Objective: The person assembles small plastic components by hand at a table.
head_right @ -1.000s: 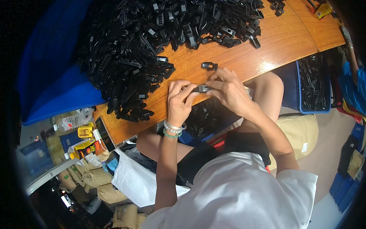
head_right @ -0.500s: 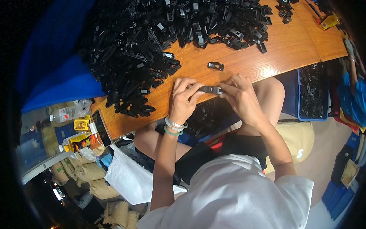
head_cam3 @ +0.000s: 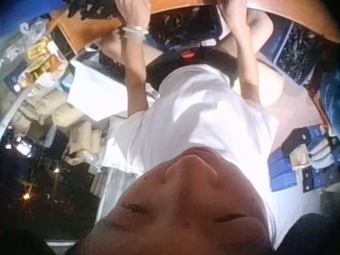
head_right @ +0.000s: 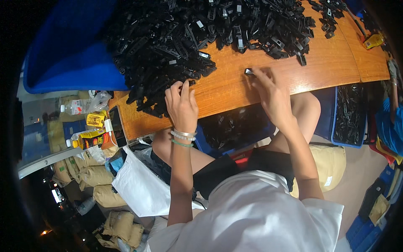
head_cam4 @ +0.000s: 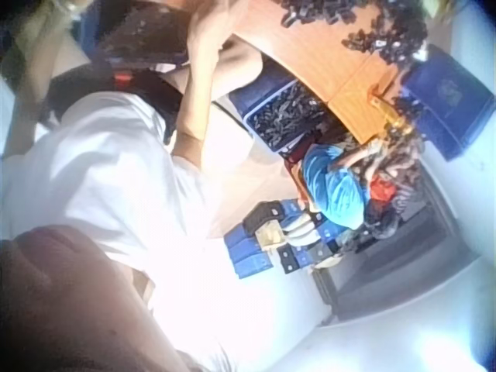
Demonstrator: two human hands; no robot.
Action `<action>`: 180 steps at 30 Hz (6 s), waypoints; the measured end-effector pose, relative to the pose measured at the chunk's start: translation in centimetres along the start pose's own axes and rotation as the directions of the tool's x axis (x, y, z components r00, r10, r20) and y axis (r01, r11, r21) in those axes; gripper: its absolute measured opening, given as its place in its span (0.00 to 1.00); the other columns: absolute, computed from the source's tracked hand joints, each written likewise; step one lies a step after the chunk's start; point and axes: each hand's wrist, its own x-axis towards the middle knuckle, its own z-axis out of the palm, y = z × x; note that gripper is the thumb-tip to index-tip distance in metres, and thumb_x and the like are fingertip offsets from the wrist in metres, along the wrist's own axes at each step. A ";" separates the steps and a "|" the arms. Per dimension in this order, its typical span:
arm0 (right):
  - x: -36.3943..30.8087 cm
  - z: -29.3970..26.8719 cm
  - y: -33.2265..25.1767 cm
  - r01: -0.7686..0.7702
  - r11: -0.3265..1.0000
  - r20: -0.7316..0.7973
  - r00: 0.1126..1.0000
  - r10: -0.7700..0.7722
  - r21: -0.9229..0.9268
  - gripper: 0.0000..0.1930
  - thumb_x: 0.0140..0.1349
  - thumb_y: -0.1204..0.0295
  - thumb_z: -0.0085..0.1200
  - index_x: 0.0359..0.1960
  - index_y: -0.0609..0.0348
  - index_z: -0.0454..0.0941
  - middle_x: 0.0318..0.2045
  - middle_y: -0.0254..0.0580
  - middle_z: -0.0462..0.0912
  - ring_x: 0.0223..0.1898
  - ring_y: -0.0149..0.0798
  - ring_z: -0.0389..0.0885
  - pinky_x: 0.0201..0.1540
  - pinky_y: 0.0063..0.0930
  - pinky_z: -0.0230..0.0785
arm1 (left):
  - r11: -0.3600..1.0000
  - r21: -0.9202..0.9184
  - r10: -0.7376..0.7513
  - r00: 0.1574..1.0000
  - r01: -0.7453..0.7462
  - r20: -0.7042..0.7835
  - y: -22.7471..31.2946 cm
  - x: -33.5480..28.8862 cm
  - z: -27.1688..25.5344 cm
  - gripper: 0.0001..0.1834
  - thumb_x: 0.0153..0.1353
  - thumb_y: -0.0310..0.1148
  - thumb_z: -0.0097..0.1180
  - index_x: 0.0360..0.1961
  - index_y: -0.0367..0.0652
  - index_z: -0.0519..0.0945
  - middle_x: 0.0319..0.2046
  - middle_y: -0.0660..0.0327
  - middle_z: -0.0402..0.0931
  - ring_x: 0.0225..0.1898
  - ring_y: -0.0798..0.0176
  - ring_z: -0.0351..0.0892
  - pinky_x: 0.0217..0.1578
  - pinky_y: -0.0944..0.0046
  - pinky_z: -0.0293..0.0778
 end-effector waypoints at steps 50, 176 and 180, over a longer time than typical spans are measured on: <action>4.6 -2.4 5.2 0.009 0.805 -0.349 0.898 -0.267 -0.593 0.14 0.51 0.80 0.59 0.42 0.61 0.81 0.41 0.47 0.77 0.42 0.51 0.75 0.45 0.40 0.69 | 0.948 -0.236 0.252 0.958 -0.216 0.137 2.6 3.4 3.4 0.19 0.58 0.21 0.52 0.53 0.34 0.71 0.45 0.54 0.69 0.45 0.51 0.73 0.45 0.56 0.73; 0.6 0.5 1.7 0.058 0.976 0.303 0.945 -0.121 0.208 0.15 0.51 0.88 0.51 0.41 0.68 0.81 0.41 0.51 0.79 0.43 0.50 0.80 0.46 0.35 0.72 | 0.855 -0.517 0.074 0.996 -0.036 0.053 1.1 4.2 2.0 0.12 0.58 0.25 0.56 0.44 0.33 0.79 0.35 0.52 0.74 0.31 0.49 0.76 0.31 0.55 0.73; 4.1 0.0 2.8 0.121 0.909 -0.253 0.938 -0.236 -0.398 0.12 0.52 0.82 0.57 0.40 0.67 0.80 0.40 0.47 0.79 0.40 0.50 0.77 0.44 0.36 0.70 | 0.955 -0.152 0.265 0.963 -0.255 0.047 1.1 5.4 4.2 0.14 0.56 0.24 0.53 0.44 0.29 0.77 0.35 0.53 0.71 0.35 0.51 0.77 0.31 0.54 0.75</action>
